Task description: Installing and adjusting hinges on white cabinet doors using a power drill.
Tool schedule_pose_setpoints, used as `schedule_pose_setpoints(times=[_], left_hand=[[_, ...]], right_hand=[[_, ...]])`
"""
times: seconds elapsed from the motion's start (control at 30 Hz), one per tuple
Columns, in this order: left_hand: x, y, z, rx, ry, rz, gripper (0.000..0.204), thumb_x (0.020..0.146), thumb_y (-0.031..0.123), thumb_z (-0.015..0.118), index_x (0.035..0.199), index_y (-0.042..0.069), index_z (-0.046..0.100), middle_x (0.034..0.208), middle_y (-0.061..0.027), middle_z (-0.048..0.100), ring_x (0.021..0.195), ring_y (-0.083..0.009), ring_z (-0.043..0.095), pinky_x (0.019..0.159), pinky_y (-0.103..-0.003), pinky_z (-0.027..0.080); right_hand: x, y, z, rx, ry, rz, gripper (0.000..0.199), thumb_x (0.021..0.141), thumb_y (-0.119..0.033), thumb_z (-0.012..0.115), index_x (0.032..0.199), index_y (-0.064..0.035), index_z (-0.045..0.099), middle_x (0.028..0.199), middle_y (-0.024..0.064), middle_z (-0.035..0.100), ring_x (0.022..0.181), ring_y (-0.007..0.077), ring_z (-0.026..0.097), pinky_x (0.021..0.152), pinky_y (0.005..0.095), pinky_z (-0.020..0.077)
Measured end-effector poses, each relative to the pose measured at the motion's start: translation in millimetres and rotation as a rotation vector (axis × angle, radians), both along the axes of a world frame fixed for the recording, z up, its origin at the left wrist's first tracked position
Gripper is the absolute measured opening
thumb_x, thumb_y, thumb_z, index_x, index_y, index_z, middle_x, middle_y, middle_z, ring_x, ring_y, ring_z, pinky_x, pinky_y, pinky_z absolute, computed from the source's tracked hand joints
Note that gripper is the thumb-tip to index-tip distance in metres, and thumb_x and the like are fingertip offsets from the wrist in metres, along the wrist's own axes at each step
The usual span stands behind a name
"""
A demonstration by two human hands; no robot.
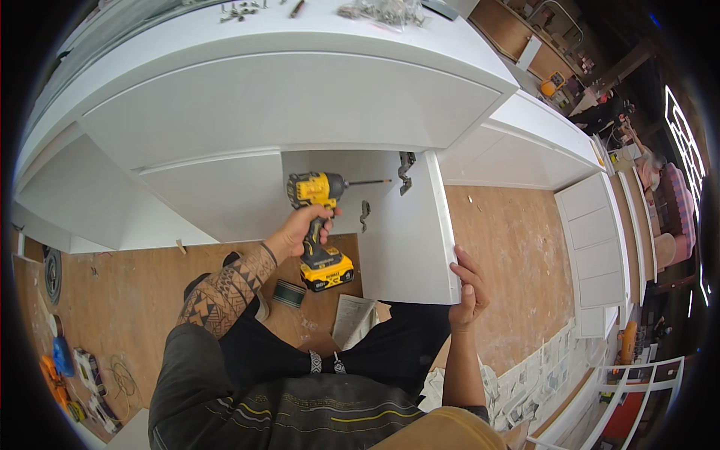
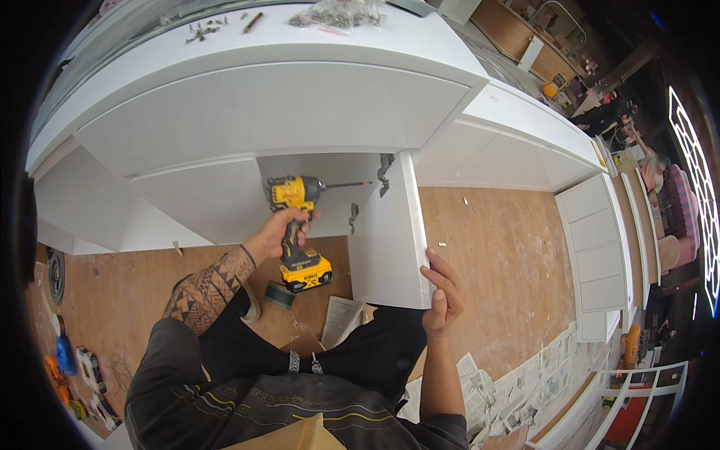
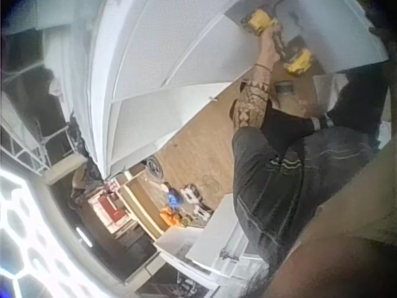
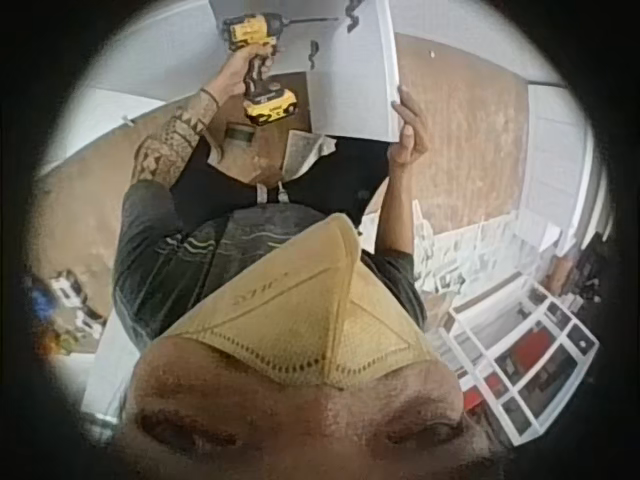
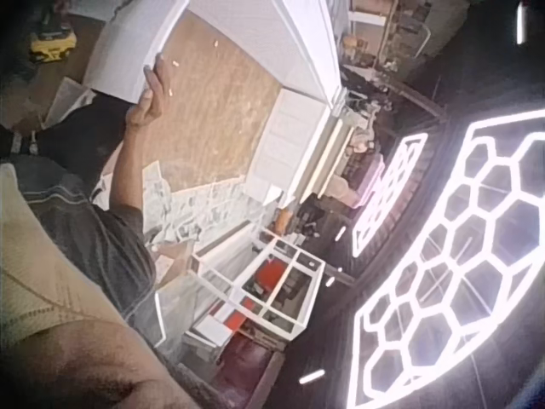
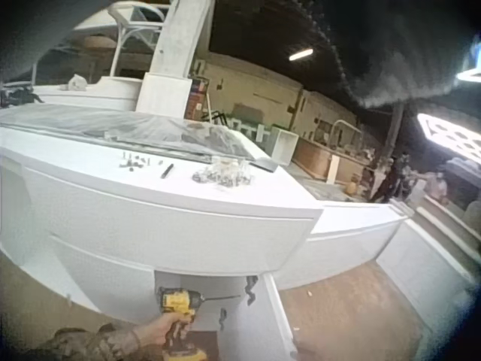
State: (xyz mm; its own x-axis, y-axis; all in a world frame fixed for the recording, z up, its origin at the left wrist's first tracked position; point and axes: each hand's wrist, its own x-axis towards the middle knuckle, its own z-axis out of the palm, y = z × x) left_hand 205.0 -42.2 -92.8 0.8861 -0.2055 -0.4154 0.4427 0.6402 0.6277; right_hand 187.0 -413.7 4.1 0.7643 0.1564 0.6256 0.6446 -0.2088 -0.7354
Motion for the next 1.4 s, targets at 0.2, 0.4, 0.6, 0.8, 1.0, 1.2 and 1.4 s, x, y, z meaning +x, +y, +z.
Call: schedule_pose_setpoints(times=[0.2,0.4,0.6,0.8,1.0,1.2,1.4], left_hand=[[-40,-21,6,0.349,-0.02,-0.002,0.016,0.091,0.012,0.068,0.105,0.004,0.068,0.071,0.0006,0.06,0.057,-0.0088,0.056,0.053,-0.025,0.047],[-113,-15,32,0.529,-0.064,0.03,0.01,0.09,0.009,0.069,0.097,0.004,0.065,0.069,0.0,0.059,0.055,-0.0095,0.056,0.05,-0.026,0.045],[-217,11,80,0.331,-0.166,0.353,0.03,0.094,0.012,0.068,0.123,0.003,0.069,0.082,0.0031,0.061,0.074,-0.0088,0.056,0.066,-0.025,0.046],[-329,16,127,0.17,-0.392,0.875,0.047,0.099,0.02,0.063,0.142,0.005,0.049,0.078,-0.0038,0.058,0.063,-0.0138,0.059,0.06,-0.028,0.055],[-416,40,124,0.209,-0.684,0.932,0.051,0.099,0.021,0.064,0.143,0.001,0.047,0.083,-0.0055,0.058,0.068,-0.0152,0.058,0.066,-0.031,0.054],[-420,37,122,0.184,-0.788,0.914,0.051,0.099,0.02,0.064,0.143,0.001,0.047,0.085,-0.0064,0.058,0.069,-0.0157,0.057,0.068,-0.031,0.053],[-455,46,110,0.202,-0.846,0.936,0.052,0.099,0.02,0.063,0.144,0.0,0.046,0.086,-0.0072,0.058,0.07,-0.0162,0.057,0.07,-0.032,0.053]], right_hand=[[-18,33,65,-0.126,-0.143,-0.019,0.042,0.101,-0.026,0.048,0.105,0.0068,0.075,0.121,0.0246,0.072,0.116,0.0386,0.068,0.105,0.0462,0.0497],[14,156,74,-0.23,0.213,0.127,0.027,0.099,-0.021,0.063,0.11,0.0023,0.073,0.11,0.0192,0.073,0.097,0.0277,0.072,0.088,0.0365,0.0557],[100,237,-23,-0.452,0.431,0.138,0.059,0.089,-0.036,0.076,0.131,0.0034,0.066,0.132,0.0228,0.068,0.12,0.0346,0.067,0.102,0.0435,0.0537],[86,334,-69,-0.049,0.622,0.391,0.062,0.083,-0.023,0.077,0.134,0.0054,0.056,0.131,0.026,0.065,0.122,0.0398,0.063,0.102,0.0453,0.0506],[-4,309,-45,-0.209,0.456,0.35,0.04,0.088,-0.025,0.074,0.115,0.0,0.059,0.108,0.0248,0.069,0.101,0.0433,0.067,0.088,0.049,0.0526],[-81,292,-46,-0.238,0.401,0.366,0.033,0.088,-0.022,0.074,0.108,-0.0037,0.056,0.102,0.0208,0.068,0.098,0.0416,0.067,0.085,0.0494,0.0524],[-139,316,-50,-0.329,0.311,0.61,0.04,0.082,-0.022,0.079,0.106,-0.0062,0.052,0.103,0.0183,0.064,0.097,0.0392,0.065,0.083,0.048,0.0527]])
